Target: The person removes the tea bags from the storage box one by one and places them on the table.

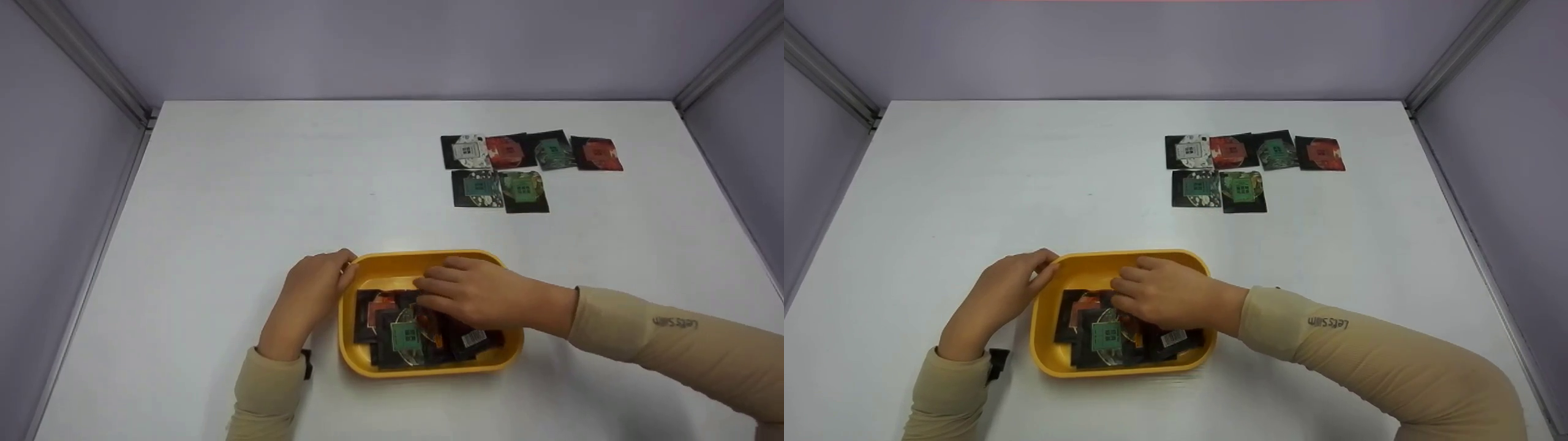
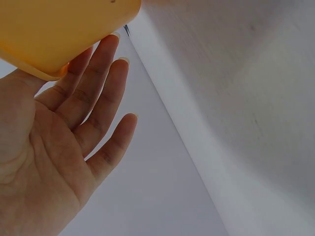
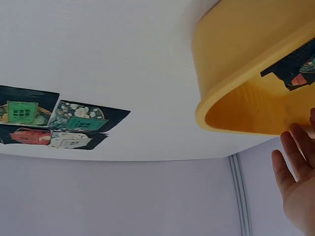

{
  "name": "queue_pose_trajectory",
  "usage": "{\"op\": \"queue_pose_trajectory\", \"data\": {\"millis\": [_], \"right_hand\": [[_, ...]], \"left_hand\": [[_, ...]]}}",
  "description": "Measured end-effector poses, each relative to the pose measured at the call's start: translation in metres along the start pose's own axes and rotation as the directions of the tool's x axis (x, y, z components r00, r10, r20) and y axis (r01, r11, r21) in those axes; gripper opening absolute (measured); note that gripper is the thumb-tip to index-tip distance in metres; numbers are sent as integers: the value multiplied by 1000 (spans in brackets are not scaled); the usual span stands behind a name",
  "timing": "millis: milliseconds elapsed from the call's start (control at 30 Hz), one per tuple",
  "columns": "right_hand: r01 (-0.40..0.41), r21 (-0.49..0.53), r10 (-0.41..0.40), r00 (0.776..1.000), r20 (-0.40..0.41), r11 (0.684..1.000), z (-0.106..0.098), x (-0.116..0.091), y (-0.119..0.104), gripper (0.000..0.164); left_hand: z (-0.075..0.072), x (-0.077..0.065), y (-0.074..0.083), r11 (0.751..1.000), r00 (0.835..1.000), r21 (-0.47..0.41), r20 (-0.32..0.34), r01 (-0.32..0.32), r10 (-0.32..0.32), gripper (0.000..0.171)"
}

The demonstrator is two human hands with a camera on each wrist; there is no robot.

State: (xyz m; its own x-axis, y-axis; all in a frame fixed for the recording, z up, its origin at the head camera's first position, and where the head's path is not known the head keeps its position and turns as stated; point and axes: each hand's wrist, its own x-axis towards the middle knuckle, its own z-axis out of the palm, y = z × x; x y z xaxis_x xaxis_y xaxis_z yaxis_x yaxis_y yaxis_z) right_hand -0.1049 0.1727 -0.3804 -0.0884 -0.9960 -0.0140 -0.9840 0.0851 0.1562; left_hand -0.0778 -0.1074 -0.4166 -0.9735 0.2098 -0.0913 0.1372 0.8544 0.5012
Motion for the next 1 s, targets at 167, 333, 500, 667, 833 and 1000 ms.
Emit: {"op": "queue_pose_trajectory", "data": {"millis": [167,333,500,667,833,1000], "right_hand": [[110,-10,-109,990,85,994,-1,18,-5,41],[199,-48,-192,975,116,979,1,33,-10,36],[223,-25,-217,966,140,975,4,41,-14,35],[208,55,-215,954,208,977,7,47,-17,40],[197,70,-209,935,287,978,11,53,-20,46],[156,107,-184,916,355,982,12,58,-21,56]], "left_hand": [[1,0,-1,1000,1000,0,-12,-8,8,24],[2,-1,0,1000,1000,14,-25,-12,12,25],[3,-1,-1,1000,999,16,-28,-18,18,24],[2,-1,-1,1000,1000,13,-22,-16,16,24],[2,-1,0,1000,1000,9,-12,-7,7,26],[2,0,0,1000,1000,10,-4,3,-3,26]]}}
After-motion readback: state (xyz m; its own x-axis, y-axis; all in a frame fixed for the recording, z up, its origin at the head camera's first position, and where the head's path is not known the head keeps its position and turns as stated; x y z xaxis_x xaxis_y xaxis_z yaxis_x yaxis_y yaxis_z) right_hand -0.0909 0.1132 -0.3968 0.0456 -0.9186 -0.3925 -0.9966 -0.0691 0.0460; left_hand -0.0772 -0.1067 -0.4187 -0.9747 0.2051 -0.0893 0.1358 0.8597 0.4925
